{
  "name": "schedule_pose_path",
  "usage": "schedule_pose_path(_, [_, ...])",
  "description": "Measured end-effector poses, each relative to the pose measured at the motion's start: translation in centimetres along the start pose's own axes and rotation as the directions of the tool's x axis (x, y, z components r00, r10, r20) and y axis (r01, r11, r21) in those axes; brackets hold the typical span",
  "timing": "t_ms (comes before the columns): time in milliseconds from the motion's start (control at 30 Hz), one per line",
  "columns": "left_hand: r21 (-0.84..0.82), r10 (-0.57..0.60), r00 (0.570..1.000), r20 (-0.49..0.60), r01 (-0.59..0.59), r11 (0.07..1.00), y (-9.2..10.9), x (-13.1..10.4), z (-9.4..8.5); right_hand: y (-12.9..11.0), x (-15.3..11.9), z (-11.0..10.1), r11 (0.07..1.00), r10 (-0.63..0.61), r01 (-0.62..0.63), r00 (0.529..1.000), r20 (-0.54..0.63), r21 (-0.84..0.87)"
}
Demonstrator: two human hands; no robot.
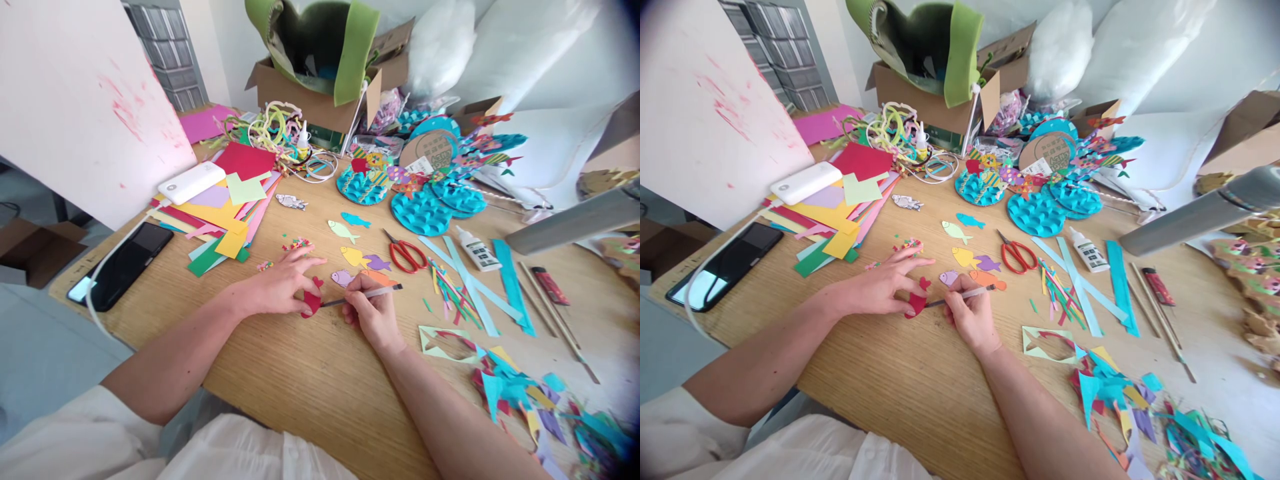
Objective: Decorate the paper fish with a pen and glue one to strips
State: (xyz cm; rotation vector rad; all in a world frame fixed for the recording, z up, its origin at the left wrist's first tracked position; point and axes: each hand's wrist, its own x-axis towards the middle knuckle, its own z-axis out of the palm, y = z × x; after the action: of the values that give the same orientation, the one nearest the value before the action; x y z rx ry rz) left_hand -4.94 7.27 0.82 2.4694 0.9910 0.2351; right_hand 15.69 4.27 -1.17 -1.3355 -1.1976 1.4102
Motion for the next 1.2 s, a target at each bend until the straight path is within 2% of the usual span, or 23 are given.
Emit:
schedule_pose_path(333, [0.000, -0.008, 1.000, 0.009, 0.008, 1.000, 0.1, 0.0, -0.1, 0.2, 0.0, 0.0, 0.999, -0.018, 0.018, 1.000, 0.015, 0.045])
schedule_pose_path(433, [0.011, -0.007, 1.000, -0.005, 0.007, 1.000, 0.0, 0.0, 0.1, 0.6, 0.1, -0.2, 0.991, -0.055, 0.062, 0.996, -0.064, 0.117])
schedule_pose_path(600, [0.012, -0.006, 1.000, 0.001, 0.006, 1.000, -0.1, -0.1, 0.3, 1.3, 0.3, -0.6, 0.937, -0.197, 0.264, 0.940, -0.280, 0.227])
schedule_pose_path(767, [0.039, 0.047, 0.999, -0.003, -0.047, 0.998, 0.2, -0.3, 0.0, 1.4, 0.7, -0.6, 0.906, -0.250, 0.347, 0.900, -0.356, 0.243])
schedule_pose_path(833, [0.106, 0.051, 0.998, -0.032, -0.047, 0.993, 0.5, -0.4, -0.3, 1.3, 0.9, -0.6, 0.893, -0.271, 0.381, 0.880, -0.390, 0.240])
schedule_pose_path(933, [0.257, -0.004, 0.994, -0.111, 0.033, 0.966, 1.8, -0.6, -0.4, 1.0, 1.1, -0.4, 0.878, -0.307, 0.428, 0.847, -0.433, 0.214])
schedule_pose_path(1000, [0.344, -0.022, 0.994, -0.105, 0.057, 0.937, 3.0, -0.7, -0.1, 0.9, 1.2, -0.3, 0.874, -0.326, 0.444, 0.837, -0.440, 0.197])
schedule_pose_path(1100, [0.406, 0.100, 0.995, -0.010, -0.088, 0.910, 4.4, -0.8, 1.0, 0.9, 1.2, -0.2, 0.874, -0.334, 0.450, 0.832, -0.443, 0.186])
schedule_pose_path(1200, [0.384, 0.225, 0.974, 0.039, -0.222, 0.896, 4.7, -0.6, 1.9, 1.2, 1.3, -0.3, 0.872, -0.339, 0.454, 0.832, -0.439, 0.186])
